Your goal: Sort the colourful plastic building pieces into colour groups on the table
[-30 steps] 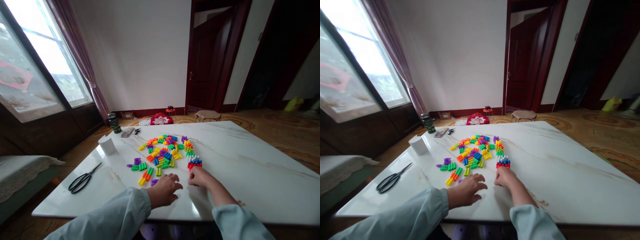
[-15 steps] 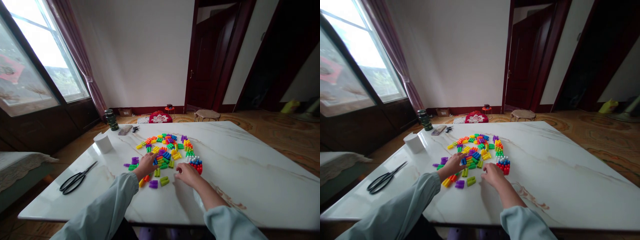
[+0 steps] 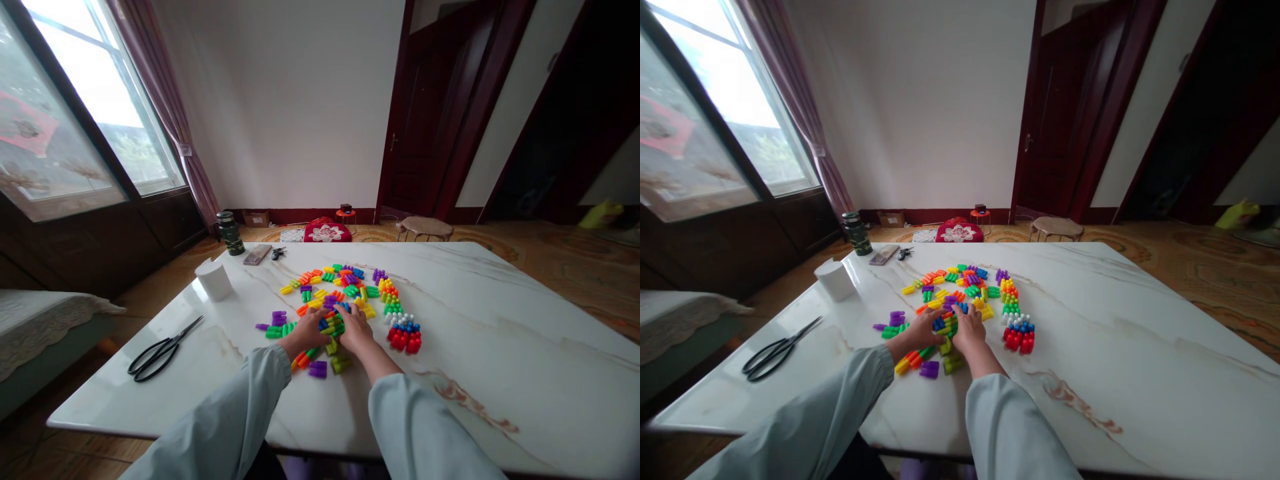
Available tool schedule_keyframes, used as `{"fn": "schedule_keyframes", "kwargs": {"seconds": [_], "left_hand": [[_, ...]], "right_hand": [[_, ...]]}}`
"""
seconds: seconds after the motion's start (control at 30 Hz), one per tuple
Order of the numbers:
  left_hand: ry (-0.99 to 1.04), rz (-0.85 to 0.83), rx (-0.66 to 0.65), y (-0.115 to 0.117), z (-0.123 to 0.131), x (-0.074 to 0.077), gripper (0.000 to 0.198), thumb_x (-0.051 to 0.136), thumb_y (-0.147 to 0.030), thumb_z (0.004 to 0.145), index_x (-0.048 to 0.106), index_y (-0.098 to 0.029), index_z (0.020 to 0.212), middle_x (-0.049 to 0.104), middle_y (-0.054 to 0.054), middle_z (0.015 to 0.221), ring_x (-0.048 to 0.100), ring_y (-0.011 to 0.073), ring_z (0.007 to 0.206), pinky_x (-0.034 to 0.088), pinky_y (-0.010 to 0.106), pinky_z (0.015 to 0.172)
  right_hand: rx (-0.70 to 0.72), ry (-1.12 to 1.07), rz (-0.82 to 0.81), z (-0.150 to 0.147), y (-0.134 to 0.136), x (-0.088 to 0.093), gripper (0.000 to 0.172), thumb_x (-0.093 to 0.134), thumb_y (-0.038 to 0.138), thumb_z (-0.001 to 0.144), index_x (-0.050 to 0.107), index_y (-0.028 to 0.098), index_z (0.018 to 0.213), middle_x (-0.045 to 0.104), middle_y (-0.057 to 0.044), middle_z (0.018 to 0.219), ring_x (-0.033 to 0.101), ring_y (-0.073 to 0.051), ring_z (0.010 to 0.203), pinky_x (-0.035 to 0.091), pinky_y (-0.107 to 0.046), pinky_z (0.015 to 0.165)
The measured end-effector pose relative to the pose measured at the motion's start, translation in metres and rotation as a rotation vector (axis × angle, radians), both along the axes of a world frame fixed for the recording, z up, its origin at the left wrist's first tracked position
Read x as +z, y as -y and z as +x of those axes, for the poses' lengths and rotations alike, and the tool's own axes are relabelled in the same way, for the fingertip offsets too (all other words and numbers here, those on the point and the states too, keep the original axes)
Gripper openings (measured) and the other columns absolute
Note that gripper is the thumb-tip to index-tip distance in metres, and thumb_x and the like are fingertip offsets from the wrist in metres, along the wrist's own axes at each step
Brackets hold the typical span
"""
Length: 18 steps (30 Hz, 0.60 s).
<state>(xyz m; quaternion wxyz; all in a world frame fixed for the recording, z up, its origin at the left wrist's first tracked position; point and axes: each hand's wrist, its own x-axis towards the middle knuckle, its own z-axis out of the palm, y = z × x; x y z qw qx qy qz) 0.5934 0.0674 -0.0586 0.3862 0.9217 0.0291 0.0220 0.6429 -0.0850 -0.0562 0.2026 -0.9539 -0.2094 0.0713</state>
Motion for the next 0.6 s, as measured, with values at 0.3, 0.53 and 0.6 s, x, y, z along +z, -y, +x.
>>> {"fn": "schedule_keyframes", "kwargs": {"seconds": [0.3,0.53,0.6], "left_hand": [[-0.052,-0.388,0.189,0.003,0.018,-0.013,0.064,0.078,-0.011,0.060,0.061,-0.015,0.121,0.066,0.011,0.109,0.065,0.0269,0.098,0.054,0.039,0.087],[-0.144,-0.893,0.155,0.017,0.016,-0.005,0.063,0.078,-0.004,0.063,0.059,-0.015,0.122,0.071,0.009,0.093,0.070,0.0174,0.076,0.058,0.032,0.076],[-0.130,-1.050,0.166,0.020,0.014,0.001,0.061,0.081,-0.003,0.061,0.061,-0.015,0.118,0.071,0.008,0.090,0.069,0.0158,0.073,0.058,0.030,0.075]], "right_hand": [[-0.012,-0.059,0.395,0.017,0.005,-0.018,0.060,0.075,0.024,0.065,0.060,0.027,0.122,0.049,-0.009,0.120,0.062,-0.020,0.090,0.051,-0.036,0.082],[-0.047,-0.405,0.955,0.017,0.000,-0.020,0.056,0.067,0.014,0.052,0.063,0.021,0.108,0.061,-0.003,0.099,0.061,-0.015,0.074,0.054,-0.026,0.062],[-0.064,-0.473,1.017,0.013,0.001,-0.011,0.058,0.062,0.013,0.053,0.062,0.022,0.110,0.062,-0.003,0.100,0.060,-0.014,0.071,0.052,-0.024,0.054]]}}
